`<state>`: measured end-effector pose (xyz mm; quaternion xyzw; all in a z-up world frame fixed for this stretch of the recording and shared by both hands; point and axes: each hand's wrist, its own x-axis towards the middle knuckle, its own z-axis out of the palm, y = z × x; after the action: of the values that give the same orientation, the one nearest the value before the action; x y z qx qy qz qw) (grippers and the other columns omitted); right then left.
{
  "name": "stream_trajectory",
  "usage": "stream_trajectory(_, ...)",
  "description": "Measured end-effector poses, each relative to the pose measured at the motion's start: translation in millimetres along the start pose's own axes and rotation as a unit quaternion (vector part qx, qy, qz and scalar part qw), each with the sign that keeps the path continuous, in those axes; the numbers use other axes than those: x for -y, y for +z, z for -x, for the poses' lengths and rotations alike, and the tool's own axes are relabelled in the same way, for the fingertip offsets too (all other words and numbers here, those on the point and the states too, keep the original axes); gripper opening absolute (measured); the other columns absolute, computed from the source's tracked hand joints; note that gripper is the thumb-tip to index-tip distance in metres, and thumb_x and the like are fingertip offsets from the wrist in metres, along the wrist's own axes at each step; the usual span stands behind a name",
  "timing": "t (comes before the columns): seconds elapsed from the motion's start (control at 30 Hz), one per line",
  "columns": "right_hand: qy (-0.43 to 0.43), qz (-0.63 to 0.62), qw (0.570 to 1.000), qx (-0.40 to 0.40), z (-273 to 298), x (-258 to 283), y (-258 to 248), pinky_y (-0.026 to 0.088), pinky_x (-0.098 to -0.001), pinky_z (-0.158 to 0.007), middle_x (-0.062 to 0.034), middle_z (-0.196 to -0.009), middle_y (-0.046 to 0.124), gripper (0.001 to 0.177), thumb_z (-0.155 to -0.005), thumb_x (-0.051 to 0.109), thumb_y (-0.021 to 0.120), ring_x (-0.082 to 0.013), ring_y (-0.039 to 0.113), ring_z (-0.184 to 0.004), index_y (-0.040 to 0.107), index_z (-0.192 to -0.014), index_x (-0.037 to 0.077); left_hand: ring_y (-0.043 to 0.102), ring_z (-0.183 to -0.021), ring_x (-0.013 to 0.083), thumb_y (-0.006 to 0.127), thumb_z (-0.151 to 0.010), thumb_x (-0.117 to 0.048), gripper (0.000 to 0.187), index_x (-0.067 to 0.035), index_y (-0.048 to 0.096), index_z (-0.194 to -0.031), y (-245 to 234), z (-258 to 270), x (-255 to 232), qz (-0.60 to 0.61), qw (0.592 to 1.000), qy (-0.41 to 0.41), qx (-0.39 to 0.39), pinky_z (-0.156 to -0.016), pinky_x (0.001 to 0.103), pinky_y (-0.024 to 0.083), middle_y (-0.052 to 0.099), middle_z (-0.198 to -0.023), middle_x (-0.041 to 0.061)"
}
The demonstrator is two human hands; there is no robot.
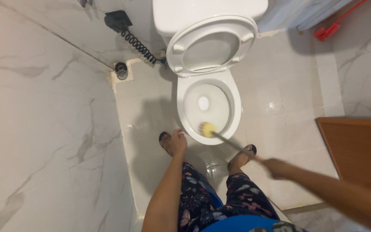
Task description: The person scrubs the inside of a toilet bowl with a toilet brush, rinses the brush with a handheld bidet sprayer, then pours bleach onto a sponge and wipes the toilet seat and lid.
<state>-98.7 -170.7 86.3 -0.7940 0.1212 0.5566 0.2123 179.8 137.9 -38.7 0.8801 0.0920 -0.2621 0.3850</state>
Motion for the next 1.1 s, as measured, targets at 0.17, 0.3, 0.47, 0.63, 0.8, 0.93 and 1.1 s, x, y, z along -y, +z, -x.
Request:
stream_trajectory(0.17, 0.110, 0.317, 0.933, -0.127, 3, -56, -75, 0.062, -0.0317, -0.072, -0.0077, -0.104, 0.075, 0.087, -0.099, 0.011, 0.052, -0.0176, 0.075, -0.085, 0.000, -0.167, 0.020, 0.071, -0.103, 0.0299, 0.053, -0.093, -0.018, 0.033, -0.015, 0.068, -0.123, -15, 9, -35, 0.019, 0.999, 0.009, 0.037, -0.092, 0.040, 0.052, 0.075, -0.108, 0.014)
stream_trajectory(0.3, 0.166, 0.228, 0.947, -0.156, -38, -33, -83, 0.063, -0.0352, -0.071, -0.0103, -0.110, 0.075, 0.083, -0.101, 0.010, 0.050, -0.0215, 0.075, -0.087, 0.001, -0.166, 0.028, 0.071, -0.098, 0.0292, 0.055, -0.092, -0.018, 0.034, -0.013, 0.069, -0.123, -12, 14, -36, 0.047, 0.997, 0.027, 0.050, -0.090, 0.039, 0.053, 0.075, -0.103, 0.015)
stream_trajectory(0.47, 0.130, -0.142, 0.981, 0.002, -3, 9, -7, 0.065, -0.0408, -0.067, -0.0193, -0.123, 0.071, 0.100, -0.089, 0.004, 0.058, -0.0347, 0.076, -0.093, -0.001, -0.165, 0.029, 0.069, -0.100, 0.0263, 0.056, -0.094, -0.020, 0.035, -0.015, 0.067, -0.126, -18, 12, -35, 0.008, 0.999, -0.014, 0.052, -0.092, 0.037, 0.050, 0.075, -0.104, 0.011)
stream_trajectory(0.63, -0.034, -0.486, 0.872, 0.043, -26, 79, -13, 0.052, -0.0394, -0.060, -0.0163, -0.107, 0.061, 0.093, -0.088, 0.007, 0.060, -0.0296, 0.060, -0.081, 0.011, -0.165, 0.026, 0.070, -0.103, 0.0276, 0.055, -0.097, -0.016, 0.036, -0.009, 0.063, -0.130, -8, -2, -48, 0.096, 0.984, 0.141, 0.059, -0.090, 0.038, 0.054, 0.072, -0.113, 0.015)
stream_trajectory(0.8, -0.119, -0.717, 0.686, -0.033, -88, 116, -91, 0.039, -0.0379, -0.053, -0.0133, -0.091, 0.051, 0.087, -0.087, 0.010, 0.062, -0.0246, 0.044, -0.069, 0.024, -0.164, 0.024, 0.069, -0.108, 0.0269, 0.053, -0.100, -0.015, 0.032, -0.011, 0.064, -0.130, -14, -16, -108, 0.066, 0.959, 0.270, 0.056, -0.093, 0.039, 0.052, 0.070, -0.119, 0.013)
stream_trajectory(0.93, -0.006, -0.469, 0.882, -0.049, -40, 157, -109, 0.053, -0.0401, -0.060, -0.0191, -0.099, 0.063, 0.093, -0.080, -0.002, 0.059, -0.0285, 0.062, -0.076, 0.015, -0.159, 0.020, 0.069, -0.107, 0.0260, 0.056, -0.097, -0.016, 0.033, -0.014, 0.063, -0.129, -28, 0, -139, 0.094, 0.954, 0.272, 0.087, -0.089, 0.039, 0.054, 0.071, -0.115, 0.013)
stream_trajectory(1.1, 0.012, -0.276, 0.958, 0.078, 30, 125, -108, 0.057, -0.0378, -0.052, -0.0139, -0.099, 0.061, 0.090, -0.081, -0.003, 0.059, -0.0235, 0.066, -0.071, 0.020, -0.158, 0.022, 0.069, -0.104, 0.0276, 0.057, -0.100, -0.018, 0.031, -0.016, 0.064, -0.130, -21, 13, -156, 0.041, 0.956, 0.263, 0.125, -0.092, 0.038, 0.054, 0.071, -0.113, 0.014)
